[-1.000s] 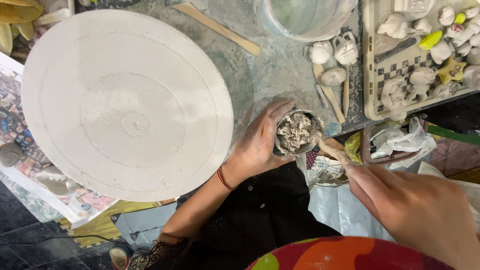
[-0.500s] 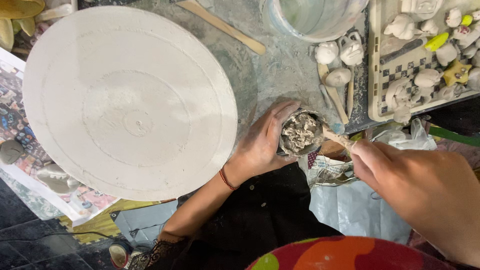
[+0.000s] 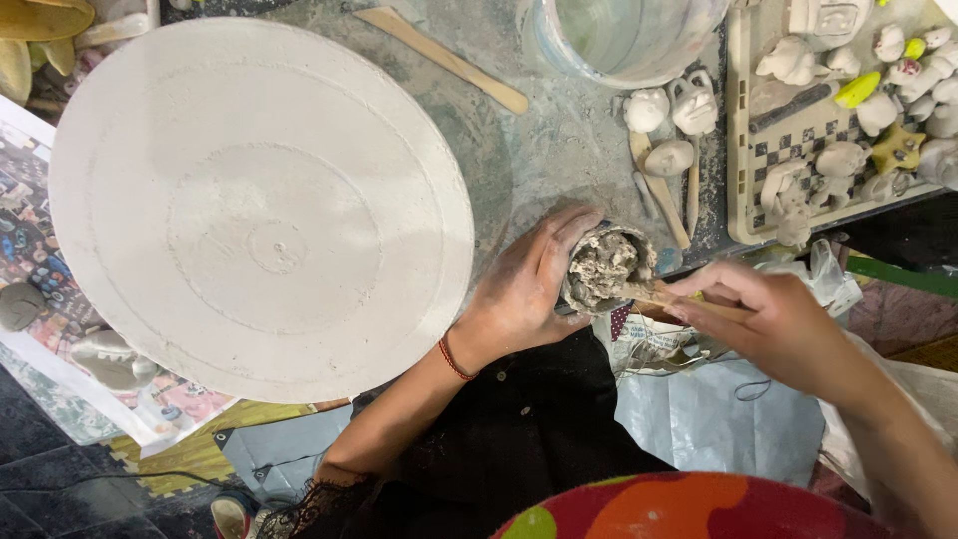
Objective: The person mixes a clay-like substance in a small container using a wooden stick, then shapes a portion of the material by hand into a small lump. The person uses a wooden stick to smooth the surface of the shaped clay.
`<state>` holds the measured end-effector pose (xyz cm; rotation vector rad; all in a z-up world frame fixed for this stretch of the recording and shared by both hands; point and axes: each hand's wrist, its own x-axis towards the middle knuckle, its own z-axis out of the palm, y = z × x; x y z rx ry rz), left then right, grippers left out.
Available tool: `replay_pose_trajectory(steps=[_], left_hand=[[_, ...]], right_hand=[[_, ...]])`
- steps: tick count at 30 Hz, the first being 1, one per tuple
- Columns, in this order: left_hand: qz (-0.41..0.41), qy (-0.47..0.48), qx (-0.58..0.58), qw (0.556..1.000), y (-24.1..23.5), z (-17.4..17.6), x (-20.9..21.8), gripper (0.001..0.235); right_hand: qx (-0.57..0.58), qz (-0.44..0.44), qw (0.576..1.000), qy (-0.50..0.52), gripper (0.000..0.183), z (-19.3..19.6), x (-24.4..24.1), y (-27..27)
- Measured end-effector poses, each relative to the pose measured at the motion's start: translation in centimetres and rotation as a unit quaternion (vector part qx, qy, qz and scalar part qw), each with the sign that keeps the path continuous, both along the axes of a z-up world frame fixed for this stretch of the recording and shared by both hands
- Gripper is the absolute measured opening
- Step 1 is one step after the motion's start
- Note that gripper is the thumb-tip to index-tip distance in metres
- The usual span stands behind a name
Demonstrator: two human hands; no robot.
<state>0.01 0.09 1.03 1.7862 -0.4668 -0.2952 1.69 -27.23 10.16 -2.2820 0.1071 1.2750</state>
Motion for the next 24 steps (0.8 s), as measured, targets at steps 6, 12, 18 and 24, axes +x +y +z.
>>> replay_pose_trajectory(steps=[6, 12, 18, 24], left_hand=[[0.008, 0.003, 0.000, 1.000, -0.5, -0.5, 0.1, 0.112], [0.011, -0.006, 0.009, 1.000, -0.4, -0.5, 0.1, 0.111], [0.008, -0.008, 0.022, 1.000, -0.5, -0.4, 0.0, 0.113], [0.031, -0.009, 0.021, 0.999, -0.4, -0.2, 0.0, 0.114]], right_hand=[[0.117, -0.138, 0.967, -0.178, 0.021, -4.8, -7.8, -3.1], [0.098, -0.072, 0.936, -0.331, 0.020, -5.9, -10.5, -1.9], [-0.016, 0.132, 0.924, -0.357, 0.024, 1.4, -5.3, 4.4], [-0.073, 0.208, 0.931, -0.291, 0.022, 2.9, -0.8, 8.0]])
